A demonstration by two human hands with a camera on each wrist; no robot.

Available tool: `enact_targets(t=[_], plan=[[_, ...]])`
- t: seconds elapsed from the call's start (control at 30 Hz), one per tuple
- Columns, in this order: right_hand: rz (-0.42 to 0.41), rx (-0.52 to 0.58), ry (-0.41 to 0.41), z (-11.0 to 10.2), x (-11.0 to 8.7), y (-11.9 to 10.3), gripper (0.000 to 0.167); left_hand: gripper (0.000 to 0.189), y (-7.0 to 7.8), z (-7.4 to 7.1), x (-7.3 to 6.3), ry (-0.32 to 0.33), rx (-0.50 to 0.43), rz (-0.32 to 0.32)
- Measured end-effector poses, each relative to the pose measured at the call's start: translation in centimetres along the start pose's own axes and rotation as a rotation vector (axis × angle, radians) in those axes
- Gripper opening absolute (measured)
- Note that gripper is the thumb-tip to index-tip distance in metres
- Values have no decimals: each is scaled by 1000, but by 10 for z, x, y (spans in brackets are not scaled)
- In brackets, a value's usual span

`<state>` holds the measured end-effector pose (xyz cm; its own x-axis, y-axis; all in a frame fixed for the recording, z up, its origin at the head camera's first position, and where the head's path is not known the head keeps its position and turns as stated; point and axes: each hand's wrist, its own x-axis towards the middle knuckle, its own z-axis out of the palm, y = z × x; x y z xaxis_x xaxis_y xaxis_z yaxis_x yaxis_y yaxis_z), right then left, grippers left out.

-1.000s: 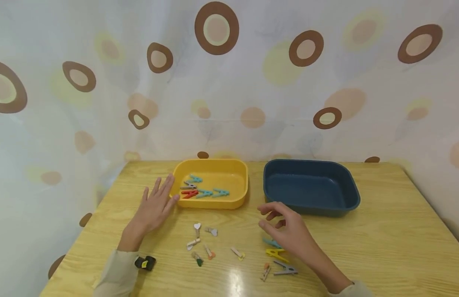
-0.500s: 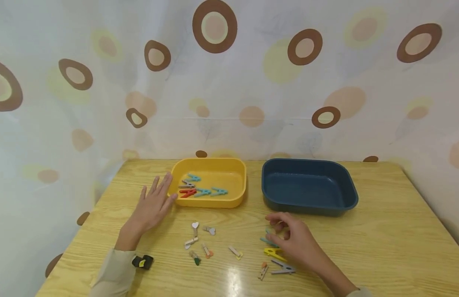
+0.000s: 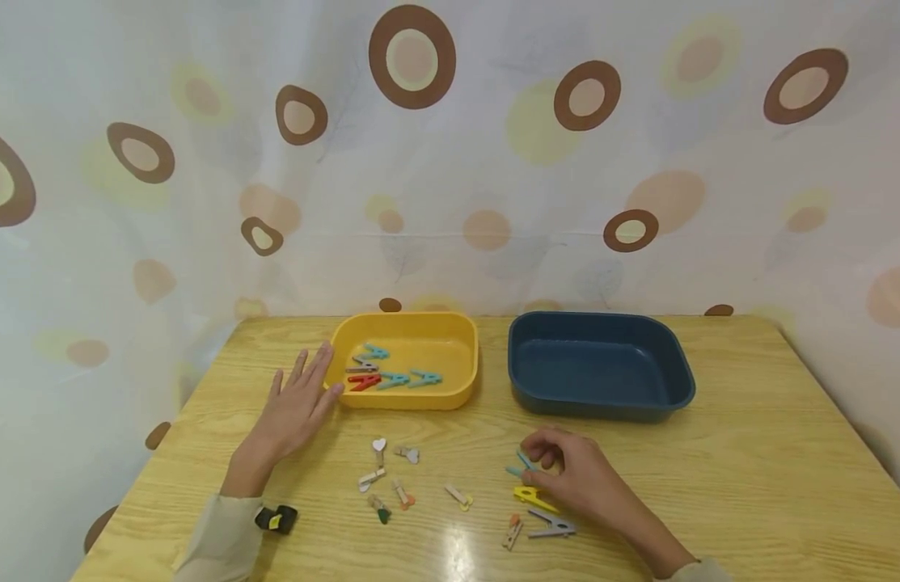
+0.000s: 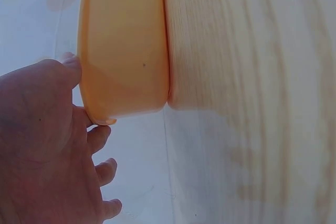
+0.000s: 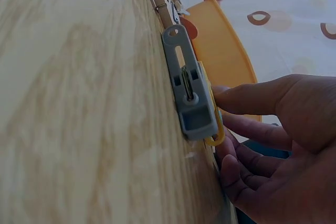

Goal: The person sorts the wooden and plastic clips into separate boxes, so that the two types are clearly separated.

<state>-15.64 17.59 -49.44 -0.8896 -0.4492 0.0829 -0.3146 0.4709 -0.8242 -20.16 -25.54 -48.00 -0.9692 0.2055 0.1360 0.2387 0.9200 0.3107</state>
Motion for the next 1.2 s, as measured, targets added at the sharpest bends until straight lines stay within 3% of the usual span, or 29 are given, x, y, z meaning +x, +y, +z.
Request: enact_targets(t=[0.2, 0.77, 1.07, 1.2], plan=[[11, -43, 7, 0, 2, 1, 22, 71, -1, 0, 0, 5, -3, 2], [7, -12, 6, -2, 3, 6, 18, 71, 0, 1, -1, 6, -7, 10], [-2, 46, 62, -4, 5, -7, 23, 71, -1, 2, -1, 14, -13, 10], [-42, 56, 69, -5, 8, -13, 21, 72, -1, 3, -1, 20, -4, 14]])
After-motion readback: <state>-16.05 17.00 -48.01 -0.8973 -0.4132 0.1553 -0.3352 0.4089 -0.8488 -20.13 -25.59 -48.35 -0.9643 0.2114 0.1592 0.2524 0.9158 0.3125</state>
